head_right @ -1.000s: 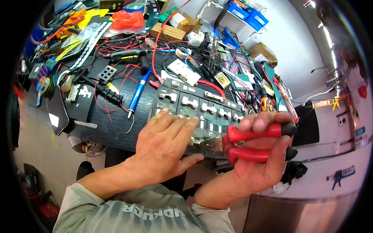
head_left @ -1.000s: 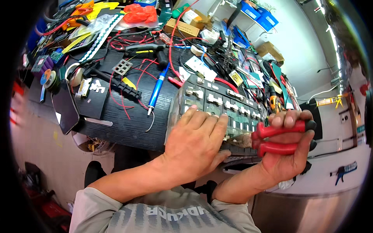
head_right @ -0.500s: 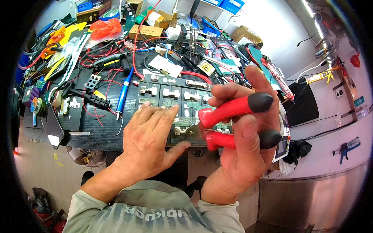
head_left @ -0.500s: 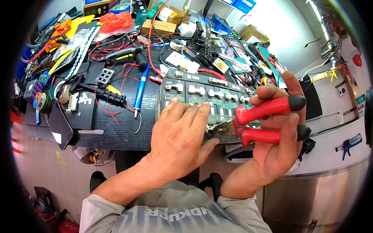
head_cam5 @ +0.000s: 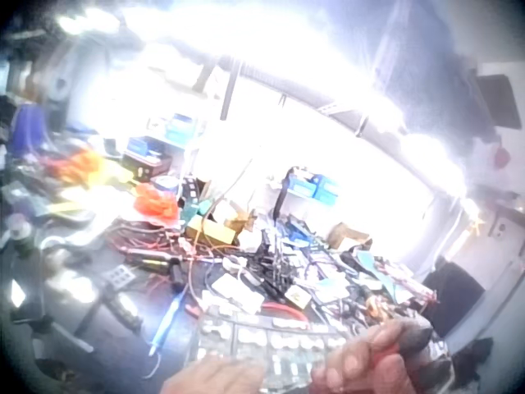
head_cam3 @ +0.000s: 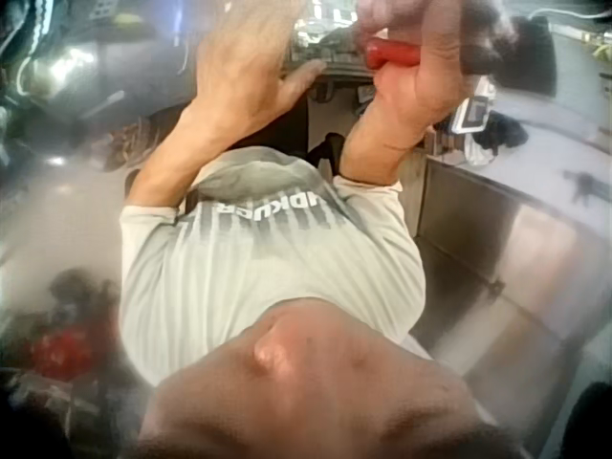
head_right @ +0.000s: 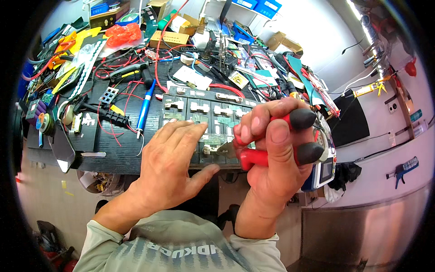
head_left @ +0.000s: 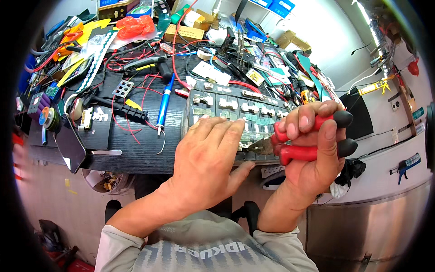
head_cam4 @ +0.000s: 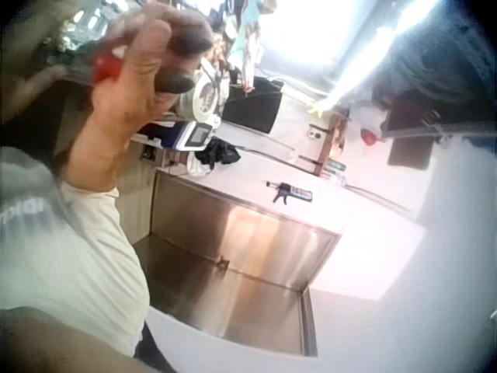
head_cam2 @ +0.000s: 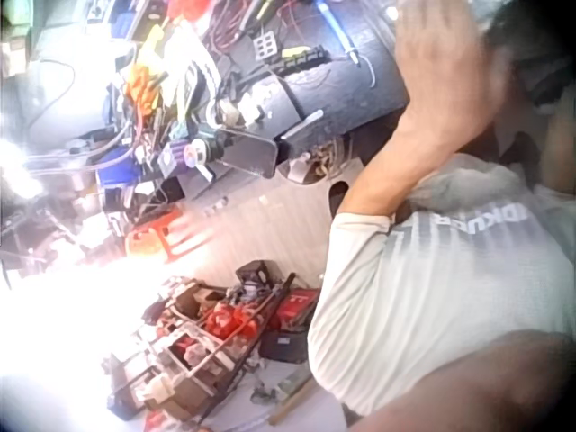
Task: The person works on a large electrical battery pack by hand and with pliers, prying and pulling at various metal components on its top surface.
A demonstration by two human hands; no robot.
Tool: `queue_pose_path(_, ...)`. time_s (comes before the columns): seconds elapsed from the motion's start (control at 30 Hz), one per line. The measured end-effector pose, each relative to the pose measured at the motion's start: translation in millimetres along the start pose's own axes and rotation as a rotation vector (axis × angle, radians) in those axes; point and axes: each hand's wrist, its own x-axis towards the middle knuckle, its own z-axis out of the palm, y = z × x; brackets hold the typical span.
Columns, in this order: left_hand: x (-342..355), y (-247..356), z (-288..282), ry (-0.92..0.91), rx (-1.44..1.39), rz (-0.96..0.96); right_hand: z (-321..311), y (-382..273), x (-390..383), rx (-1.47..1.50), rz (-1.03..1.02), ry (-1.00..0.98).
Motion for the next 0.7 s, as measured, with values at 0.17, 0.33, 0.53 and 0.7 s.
queue_pose_path(0.17, -3.4, -6.2, -5.3, -0.052, 0.107, -0.039, 1.5, 1.1, -0.1, -0.017, -0.04, -0.003)
queue_pose_path(0.33, -0.9, -15.7, -3.0, -0.039, 0.139, 0.011, 3.2, 1.9, -1.0, -0.026, -0.072, 0.004)
queue_pose_path(0.53, 1.0, -22.4, -0.7, -0.035, 0.128, 0.043, 3.0, 2.3, 1.6, -0.022, -0.057, 0.006)
queue_pose_path(0.7, -0.6, -27.1, -2.2, -0.023, 0.077, 0.059, 3.4, 0.8, 3.1, -0.024, -0.05, -0.013)
